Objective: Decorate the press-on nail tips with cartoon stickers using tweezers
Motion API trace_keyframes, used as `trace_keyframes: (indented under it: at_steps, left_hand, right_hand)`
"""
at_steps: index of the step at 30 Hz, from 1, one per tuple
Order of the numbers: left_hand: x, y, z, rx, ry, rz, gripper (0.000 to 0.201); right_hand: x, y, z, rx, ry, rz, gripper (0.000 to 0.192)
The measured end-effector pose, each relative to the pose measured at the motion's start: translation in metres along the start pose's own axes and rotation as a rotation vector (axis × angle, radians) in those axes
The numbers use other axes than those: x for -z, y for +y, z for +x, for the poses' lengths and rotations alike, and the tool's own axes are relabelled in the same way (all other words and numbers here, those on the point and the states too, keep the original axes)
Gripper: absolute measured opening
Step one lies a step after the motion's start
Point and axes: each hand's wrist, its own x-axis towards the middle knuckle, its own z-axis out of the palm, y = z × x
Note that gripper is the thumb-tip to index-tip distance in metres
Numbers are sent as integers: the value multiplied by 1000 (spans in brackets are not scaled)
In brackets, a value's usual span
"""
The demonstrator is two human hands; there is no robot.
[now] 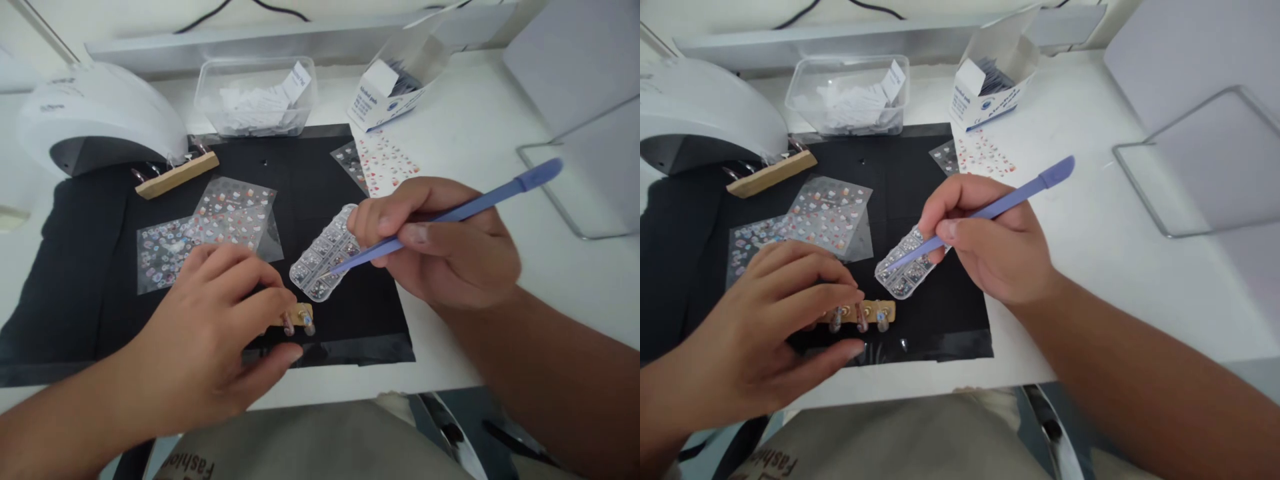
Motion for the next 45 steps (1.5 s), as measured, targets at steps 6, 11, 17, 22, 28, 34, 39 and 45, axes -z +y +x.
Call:
trace_keyframes:
  at_steps: [6,11,17,22,28,34,39,45]
  left_hand:
    - [-8,0,1,-79,32,114,11]
    - [-8,0,0,-86,9,85,13]
    - [-6,-2,-1,-90,-21,39,24]
    - [28,-28,-8,91,180,10,30]
    - [30,-59,7,615,-15,566,52]
    - [6,-55,23,629,-54,589,68]
    - [12,-56,22,547,-70,519,52]
    - [7,-65,27,519,55,480,66]
  right_hand:
    - [3,1,0,-1,-1,17,8]
    - [6,1,2,14,-35,8,8]
    - [7,2,2,8,-12,21,8]
    - [8,-1,1,-21,30,19,11]
    - [7,-1,3,-25,47,27,12]
    - [6,0,5,-19,55,10,11]
    - [5,1,3,1,90,-20,13]
    - [4,4,4,27,131,-62,14]
